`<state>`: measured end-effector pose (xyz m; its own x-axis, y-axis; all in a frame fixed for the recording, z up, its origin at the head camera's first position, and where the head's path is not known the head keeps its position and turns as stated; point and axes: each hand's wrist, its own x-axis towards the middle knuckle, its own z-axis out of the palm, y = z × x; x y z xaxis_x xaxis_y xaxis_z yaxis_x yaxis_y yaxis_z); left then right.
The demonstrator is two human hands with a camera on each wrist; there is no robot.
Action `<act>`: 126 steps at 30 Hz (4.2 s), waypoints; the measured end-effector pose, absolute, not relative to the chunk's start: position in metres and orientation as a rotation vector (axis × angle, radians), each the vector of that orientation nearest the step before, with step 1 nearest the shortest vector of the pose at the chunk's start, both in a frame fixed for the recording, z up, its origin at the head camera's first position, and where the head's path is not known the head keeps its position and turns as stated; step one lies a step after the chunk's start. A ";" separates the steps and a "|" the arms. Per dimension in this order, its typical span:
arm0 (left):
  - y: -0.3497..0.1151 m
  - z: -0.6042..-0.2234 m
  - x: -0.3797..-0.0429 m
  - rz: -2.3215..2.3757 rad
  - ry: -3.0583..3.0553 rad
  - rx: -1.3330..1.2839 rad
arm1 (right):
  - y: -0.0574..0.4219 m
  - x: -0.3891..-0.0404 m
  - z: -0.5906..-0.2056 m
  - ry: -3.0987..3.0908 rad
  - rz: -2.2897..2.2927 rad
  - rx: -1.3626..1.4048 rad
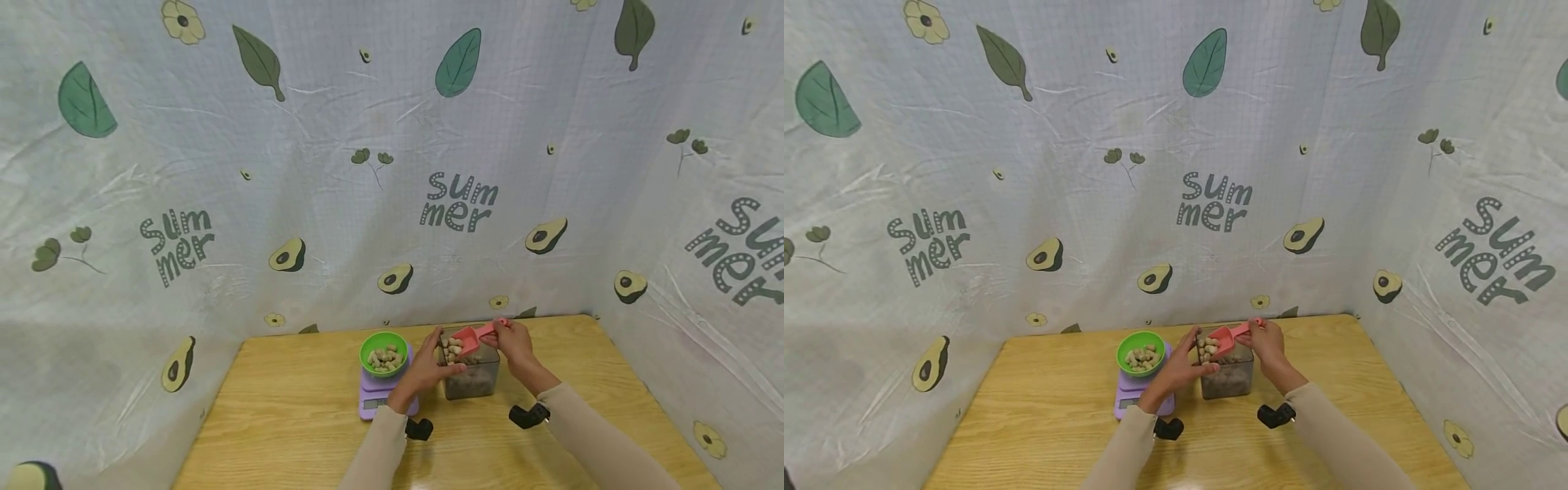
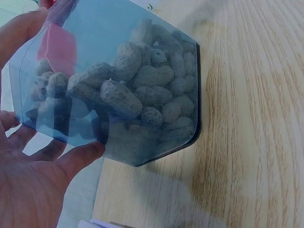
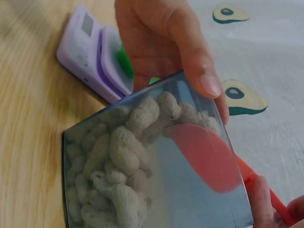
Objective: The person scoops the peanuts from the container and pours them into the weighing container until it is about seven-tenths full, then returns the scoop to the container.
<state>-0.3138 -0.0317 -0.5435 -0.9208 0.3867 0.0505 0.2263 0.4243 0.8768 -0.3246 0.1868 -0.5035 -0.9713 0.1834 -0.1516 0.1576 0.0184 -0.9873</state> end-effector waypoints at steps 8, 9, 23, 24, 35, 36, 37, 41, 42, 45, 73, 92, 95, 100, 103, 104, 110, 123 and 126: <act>-0.032 -0.542 -0.313 1.503 2.502 0.554 | 0.198 -0.315 -0.505 -2.010 2.389 -0.409; -0.032 -0.542 -0.312 1.504 2.499 0.551 | 0.199 -0.313 -0.504 -1.979 2.414 -0.416; -0.033 -0.530 -0.307 1.574 2.482 0.547 | 0.209 -0.308 -0.484 -1.836 2.471 -0.390; -0.034 -0.528 -0.306 1.573 2.491 0.549 | 0.209 -0.307 -0.481 -1.830 2.478 -0.386; -0.058 -0.503 -0.303 1.598 2.588 0.564 | 0.199 -0.308 -0.455 -1.791 2.525 -0.310; -0.061 -0.502 -0.303 1.592 2.606 0.564 | 0.197 -0.308 -0.454 -1.781 2.534 -0.309; -0.064 -0.500 -0.302 1.589 2.619 0.567 | 0.196 -0.308 -0.452 -1.771 2.543 -0.308; -0.077 -0.495 -0.300 1.567 2.683 0.585 | 0.190 -0.309 -0.445 -1.757 2.559 -0.311; -0.081 -0.494 -0.299 1.561 2.698 0.583 | 0.189 -0.310 -0.444 -1.759 2.561 -0.307; -0.091 -0.491 -0.298 1.539 2.739 0.544 | 0.183 -0.311 -0.439 -1.766 2.564 -0.286; -0.164 -0.535 -0.299 1.447 2.818 0.238 | 0.064 -0.336 -0.468 -2.003 2.418 -0.353; -0.169 -0.549 -0.300 1.422 2.763 0.210 | 0.049 -0.327 -0.486 -2.148 1.365 0.621; -0.168 -0.548 -0.299 1.422 2.798 0.225 | 0.064 -0.325 -0.480 -2.060 1.674 0.450; -0.159 -0.538 -0.294 1.464 2.878 0.281 | 0.101 -0.314 -0.468 -1.924 2.035 0.109; -0.148 -0.525 -0.290 1.546 2.860 0.328 | 0.126 -0.306 -0.464 -1.896 2.036 0.012; -0.143 -0.521 -0.289 1.574 2.851 0.357 | 0.134 -0.304 -0.463 -1.894 2.011 -0.007; -0.110 -0.506 -0.285 1.580 2.793 0.565 | 0.170 -0.298 -0.465 -1.976 1.800 -0.012; -0.032 -0.528 -0.305 1.369 2.635 0.654 | 0.180 -0.315 -0.490 -2.508 1.309 0.069; -0.028 -0.535 -0.310 1.388 2.591 0.639 | 0.174 -0.321 -0.496 -2.546 1.176 0.091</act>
